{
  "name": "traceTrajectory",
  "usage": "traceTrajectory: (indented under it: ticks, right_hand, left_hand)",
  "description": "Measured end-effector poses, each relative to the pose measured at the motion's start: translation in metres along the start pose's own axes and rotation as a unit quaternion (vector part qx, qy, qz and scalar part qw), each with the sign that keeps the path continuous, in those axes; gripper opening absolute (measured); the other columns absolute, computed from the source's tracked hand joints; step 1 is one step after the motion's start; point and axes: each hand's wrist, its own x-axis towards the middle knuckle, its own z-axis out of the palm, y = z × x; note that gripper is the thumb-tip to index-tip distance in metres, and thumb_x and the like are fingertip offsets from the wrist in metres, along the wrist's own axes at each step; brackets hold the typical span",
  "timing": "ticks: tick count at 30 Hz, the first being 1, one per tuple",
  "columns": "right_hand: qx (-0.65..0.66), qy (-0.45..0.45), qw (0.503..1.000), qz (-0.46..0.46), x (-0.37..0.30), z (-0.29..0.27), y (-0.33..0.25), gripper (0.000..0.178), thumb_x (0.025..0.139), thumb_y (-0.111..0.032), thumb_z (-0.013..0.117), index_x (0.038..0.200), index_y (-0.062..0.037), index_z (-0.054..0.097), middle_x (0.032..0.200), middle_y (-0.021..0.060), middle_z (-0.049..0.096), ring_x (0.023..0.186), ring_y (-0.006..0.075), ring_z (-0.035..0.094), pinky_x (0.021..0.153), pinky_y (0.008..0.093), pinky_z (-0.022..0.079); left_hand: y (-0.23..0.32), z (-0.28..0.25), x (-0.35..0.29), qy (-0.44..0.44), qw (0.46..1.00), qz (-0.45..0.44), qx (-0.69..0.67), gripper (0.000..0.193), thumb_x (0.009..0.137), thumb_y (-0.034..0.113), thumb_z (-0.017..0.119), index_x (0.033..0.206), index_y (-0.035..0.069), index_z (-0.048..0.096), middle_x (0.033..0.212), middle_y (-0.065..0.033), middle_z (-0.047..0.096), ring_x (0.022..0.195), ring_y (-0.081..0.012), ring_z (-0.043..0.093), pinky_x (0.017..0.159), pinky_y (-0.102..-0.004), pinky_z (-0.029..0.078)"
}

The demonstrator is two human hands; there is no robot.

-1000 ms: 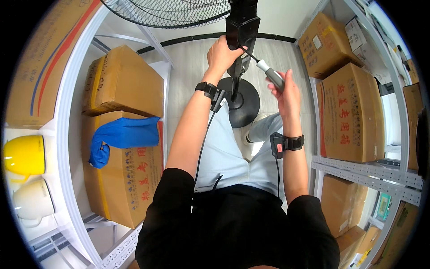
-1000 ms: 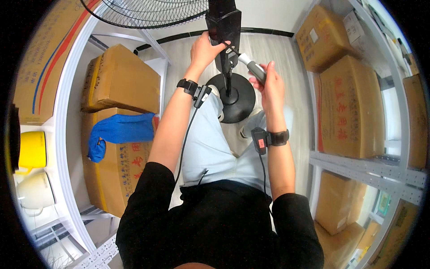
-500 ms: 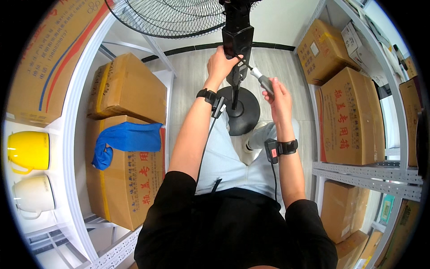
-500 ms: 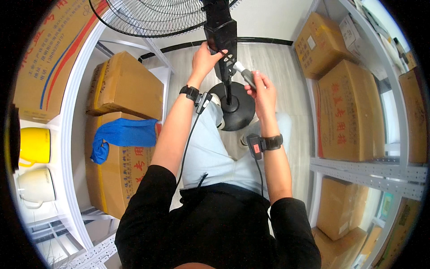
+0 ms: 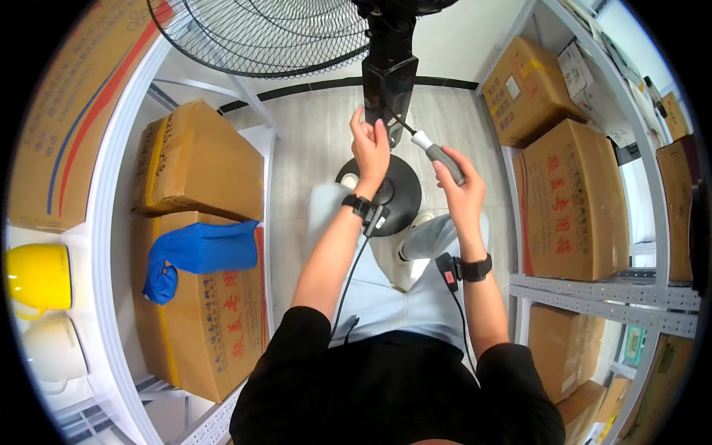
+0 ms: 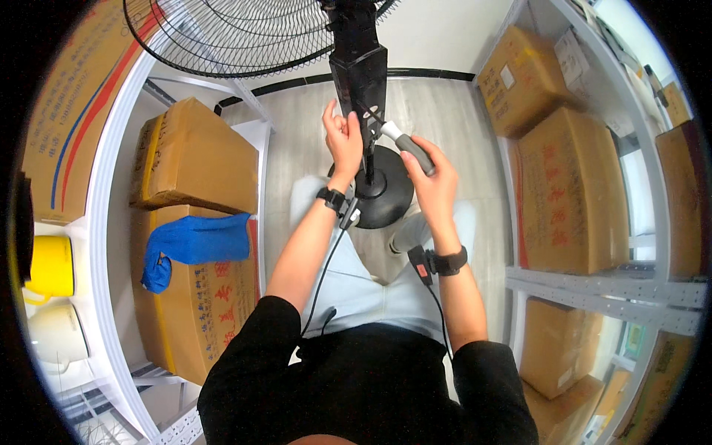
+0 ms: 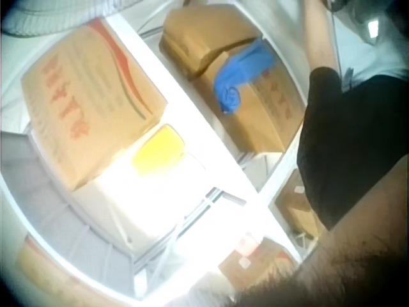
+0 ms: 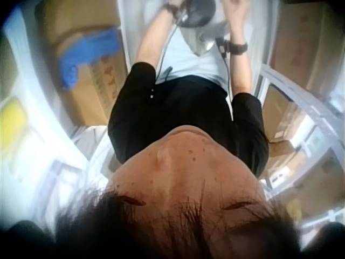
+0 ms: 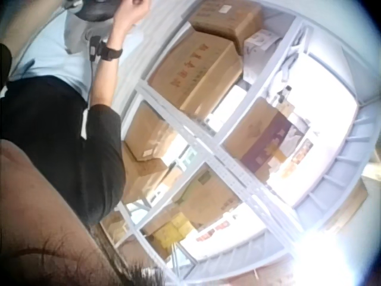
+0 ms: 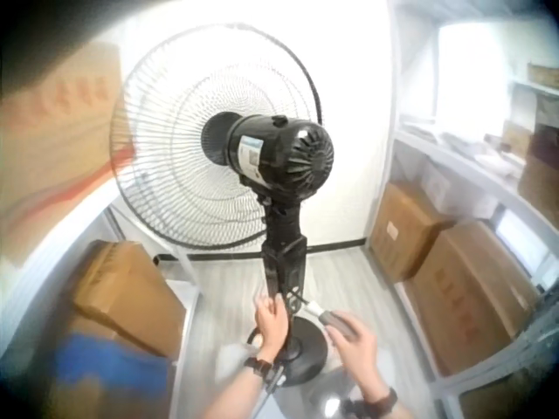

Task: The person assembles a black pedestal fan in a storage room. They attach the fan head to the stand and use a screwdriver to tighten the screws securing the fan head to the stand.

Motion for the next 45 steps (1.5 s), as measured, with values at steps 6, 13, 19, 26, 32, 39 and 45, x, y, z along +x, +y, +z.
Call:
traceTrajectory:
  ticks: [6, 13, 19, 26, 32, 39, 45]
  right_hand:
    - [0.297, 0.019, 0.941, 0.159, 0.003, 0.002, 0.019, 0.046, 0.101, -0.037, 0.047, 0.119, 0.0041, 0.056, 0.099, 0.0105, 0.064, 0.075, 0.0128, 0.061, 0.068, 0.0241, 0.049]
    - [0.086, -0.108, 0.96, 0.245, 0.011, -0.022, 0.002, 0.042, 0.097, -0.038, 0.054, 0.114, -0.0003, 0.061, 0.097, 0.013, 0.065, 0.078, 0.0121, 0.061, 0.065, 0.0244, 0.047]
    - [-0.194, 0.026, 0.968, -0.156, -0.002, -0.008, 0.001, 0.037, 0.083, -0.017, 0.073, 0.117, -0.008, 0.062, 0.101, 0.0108, 0.067, 0.091, 0.0242, 0.064, 0.078, 0.0333, 0.05]
    - [-0.04, -0.122, 0.958, 0.258, 0.003, -0.019, 0.011, 0.035, 0.088, -0.025, 0.069, 0.114, -0.0055, 0.059, 0.092, 0.0161, 0.067, 0.077, 0.0195, 0.066, 0.063, 0.03, 0.05]
    - [-0.158, 0.081, 0.98, -0.086, -0.015, -0.003, 0.006, 0.035, 0.085, -0.024, 0.071, 0.112, -0.0052, 0.058, 0.092, 0.0156, 0.066, 0.076, 0.0243, 0.066, 0.062, 0.0302, 0.05]
    - [-0.055, -0.055, 0.979, 0.19, -0.003, -0.016, 0.003, 0.037, 0.086, -0.026, 0.071, 0.112, -0.0021, 0.058, 0.094, 0.0158, 0.067, 0.076, 0.0185, 0.066, 0.055, 0.0284, 0.049]
    - [-0.083, 0.138, 0.978, -0.131, -0.017, 0.001, 0.02, 0.037, 0.09, -0.032, 0.067, 0.109, -0.0014, 0.06, 0.072, 0.0086, 0.066, 0.062, 0.0153, 0.064, 0.052, 0.0273, 0.047]
  left_hand:
    - [0.033, 0.016, -0.001, -0.069, 0.975, -0.149, -0.152, 0.035, 0.096, 0.032, 0.058, 0.081, 0.0, 0.06, 0.062, 0.0037, 0.05, 0.059, -0.0041, 0.041, 0.052, -0.0242, 0.034]
    - [0.045, 0.003, 0.008, -0.166, 0.915, -0.265, -0.254, 0.034, 0.098, 0.03, 0.055, 0.078, 0.003, 0.059, 0.059, 0.0073, 0.041, 0.054, -0.002, 0.031, 0.047, -0.0244, 0.025]
    - [0.061, 0.009, 0.003, -0.169, 0.921, -0.275, -0.218, 0.036, 0.097, 0.035, 0.056, 0.078, 0.005, 0.057, 0.058, 0.008, 0.037, 0.049, -0.0011, 0.028, 0.042, -0.0224, 0.021]
    - [0.055, 0.011, 0.0, -0.195, 0.874, -0.316, -0.312, 0.033, 0.097, 0.036, 0.056, 0.083, 0.006, 0.054, 0.061, 0.0068, 0.039, 0.045, -0.0008, 0.027, 0.039, -0.0199, 0.019]
    - [0.069, 0.008, -0.001, -0.217, 0.869, -0.348, -0.275, 0.031, 0.097, 0.037, 0.056, 0.085, 0.009, 0.051, 0.062, 0.0063, 0.039, 0.044, -0.0007, 0.027, 0.038, -0.0185, 0.021]
    - [0.062, 0.007, 0.002, -0.233, 0.869, -0.338, -0.275, 0.032, 0.097, 0.037, 0.055, 0.084, 0.008, 0.053, 0.061, 0.0068, 0.037, 0.044, -0.0013, 0.027, 0.039, -0.0203, 0.019]
    - [0.056, 0.008, 0.004, -0.228, 0.864, -0.331, -0.303, 0.035, 0.098, 0.036, 0.055, 0.087, 0.003, 0.055, 0.059, 0.0075, 0.036, 0.044, -0.0014, 0.026, 0.039, -0.0196, 0.02]
